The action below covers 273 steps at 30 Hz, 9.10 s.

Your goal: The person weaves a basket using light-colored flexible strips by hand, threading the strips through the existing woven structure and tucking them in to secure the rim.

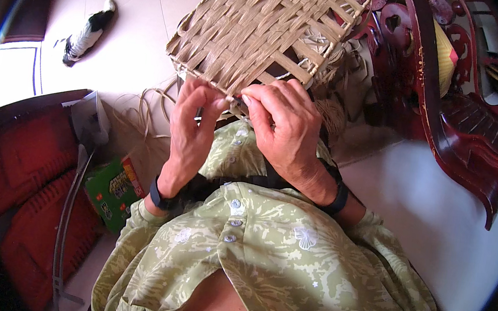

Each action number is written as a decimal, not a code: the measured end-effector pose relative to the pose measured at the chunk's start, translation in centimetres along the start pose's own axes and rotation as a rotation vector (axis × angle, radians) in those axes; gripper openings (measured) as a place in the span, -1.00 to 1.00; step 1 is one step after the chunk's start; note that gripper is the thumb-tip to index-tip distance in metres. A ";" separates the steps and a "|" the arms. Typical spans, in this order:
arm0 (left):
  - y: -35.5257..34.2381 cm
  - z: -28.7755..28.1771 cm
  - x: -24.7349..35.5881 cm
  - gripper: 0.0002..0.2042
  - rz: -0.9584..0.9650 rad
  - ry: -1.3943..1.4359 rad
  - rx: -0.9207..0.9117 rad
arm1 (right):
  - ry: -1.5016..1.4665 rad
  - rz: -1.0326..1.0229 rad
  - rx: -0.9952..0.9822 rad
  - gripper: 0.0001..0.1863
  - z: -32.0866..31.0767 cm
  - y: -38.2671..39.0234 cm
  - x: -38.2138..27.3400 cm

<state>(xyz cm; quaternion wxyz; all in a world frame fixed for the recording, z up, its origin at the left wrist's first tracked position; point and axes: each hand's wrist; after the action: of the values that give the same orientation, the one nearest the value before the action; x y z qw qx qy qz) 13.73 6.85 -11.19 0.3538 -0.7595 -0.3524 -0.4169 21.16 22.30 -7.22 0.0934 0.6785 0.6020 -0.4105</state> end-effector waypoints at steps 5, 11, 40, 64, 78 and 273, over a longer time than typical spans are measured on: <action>0.5 -1.1 0.9 -0.88 -0.074 0.078 -0.162 | 0.014 -0.102 0.035 -0.89 0.6 0.6 0.6; -0.7 -2.9 1.2 -0.83 -0.058 0.126 -0.347 | -0.026 -0.094 0.052 -0.87 0.3 0.6 0.6; 0.9 -5.6 5.2 -0.89 -0.214 0.324 -0.386 | 0.170 -0.203 -0.157 -0.72 -1.9 2.2 -2.6; 2.2 -6.9 4.0 -0.85 -0.540 1.050 -0.242 | -0.381 -0.052 0.000 -0.82 -5.8 -4.7 1.0; 3.3 -8.0 2.1 -0.85 -0.731 0.765 -0.270 | -0.101 0.191 -0.009 -0.69 -9.3 -15.9 20.8; -7.4 0.6 0.4 -0.89 0.406 -0.485 0.107 | -1.141 0.571 0.245 -0.80 0.6 -3.0 1.3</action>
<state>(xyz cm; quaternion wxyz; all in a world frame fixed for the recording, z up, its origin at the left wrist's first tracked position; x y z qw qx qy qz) 7.96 11.21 -9.29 0.3748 -0.8718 -0.2894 -0.1255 18.12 23.71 -7.36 0.4259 0.4930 0.2025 -0.7311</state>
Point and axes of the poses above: each hand's wrist, its own y-axis away from the middle knuckle, its own z-axis out of the palm, x = y × z, and after that the axes turned 4 degrees about -y, right-handed
